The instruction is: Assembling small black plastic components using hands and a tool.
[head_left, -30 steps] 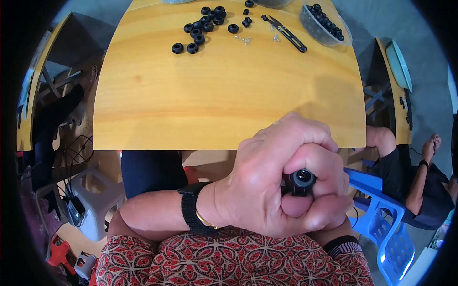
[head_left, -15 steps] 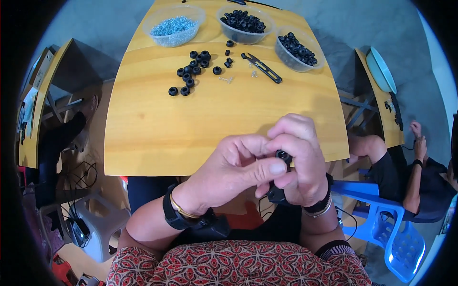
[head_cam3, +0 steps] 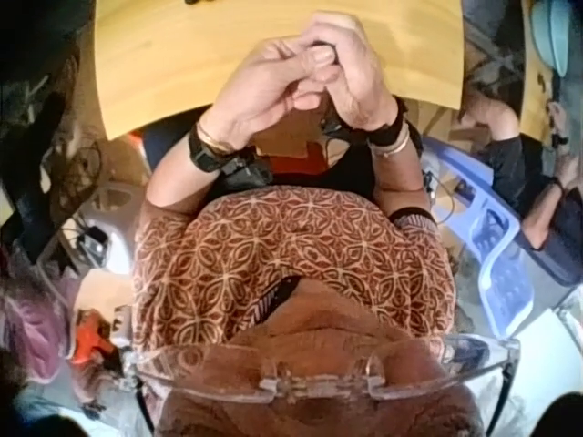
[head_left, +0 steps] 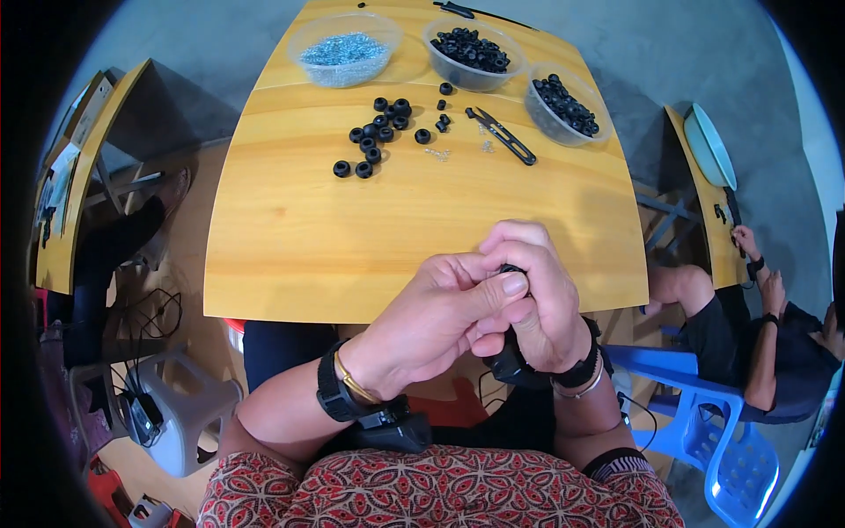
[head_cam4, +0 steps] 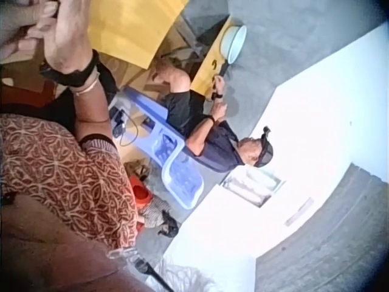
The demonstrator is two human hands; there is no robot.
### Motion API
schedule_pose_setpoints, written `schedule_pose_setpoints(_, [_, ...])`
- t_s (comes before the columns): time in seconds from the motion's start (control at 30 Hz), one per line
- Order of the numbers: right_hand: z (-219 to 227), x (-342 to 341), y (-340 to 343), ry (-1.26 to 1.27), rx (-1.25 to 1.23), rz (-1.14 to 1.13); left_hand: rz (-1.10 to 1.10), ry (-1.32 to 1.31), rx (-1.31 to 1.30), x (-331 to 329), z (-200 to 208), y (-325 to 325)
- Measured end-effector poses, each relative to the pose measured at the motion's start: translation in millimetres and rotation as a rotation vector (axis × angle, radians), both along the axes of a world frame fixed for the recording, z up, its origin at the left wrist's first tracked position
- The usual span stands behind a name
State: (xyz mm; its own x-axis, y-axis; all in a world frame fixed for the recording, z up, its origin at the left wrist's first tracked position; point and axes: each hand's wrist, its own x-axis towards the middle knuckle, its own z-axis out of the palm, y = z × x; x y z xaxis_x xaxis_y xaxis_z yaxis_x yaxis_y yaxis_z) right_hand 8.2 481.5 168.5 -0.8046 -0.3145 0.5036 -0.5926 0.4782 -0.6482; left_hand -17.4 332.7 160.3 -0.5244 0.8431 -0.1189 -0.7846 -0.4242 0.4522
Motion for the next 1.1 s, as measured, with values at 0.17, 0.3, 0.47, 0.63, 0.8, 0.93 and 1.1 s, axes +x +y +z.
schedule_pose_setpoints(0.17, [4.7,1.2,4.3,0.081,0.018,0.001,-0.048,0.035,-0.013,-0.8,-2.0,-1.2])
schedule_pose_setpoints(0.3, [5.2,20.7,-6.1,-0.044,-0.125,-0.06,0.339,0.556,-0.218,8.7,-2.1,7.9])
schedule_pose_setpoints(0.47, [-5.3,23.1,-4.9,0.079,-0.066,0.008,0.37,0.925,-0.216,17.3,5.7,17.2])
schedule_pose_setpoints(0.63, [-4.2,22.0,-4.9,0.13,-0.094,0.025,0.571,1.074,-0.194,23.7,4.0,27.6])
schedule_pose_setpoints(0.8, [-2.2,22.0,-7.6,0.181,-0.126,0.044,0.77,1.1,-0.2,24.8,5.0,31.2])
schedule_pose_setpoints(0.93, [-6.3,24.1,-9.2,0.124,-0.143,0.042,0.841,1.097,-0.27,26.2,4.9,29.1])
schedule_pose_setpoints(1.1, [-4.9,26.7,-7.3,0.062,-0.141,0.023,0.827,1.114,-0.274,26.2,8.7,27.8])
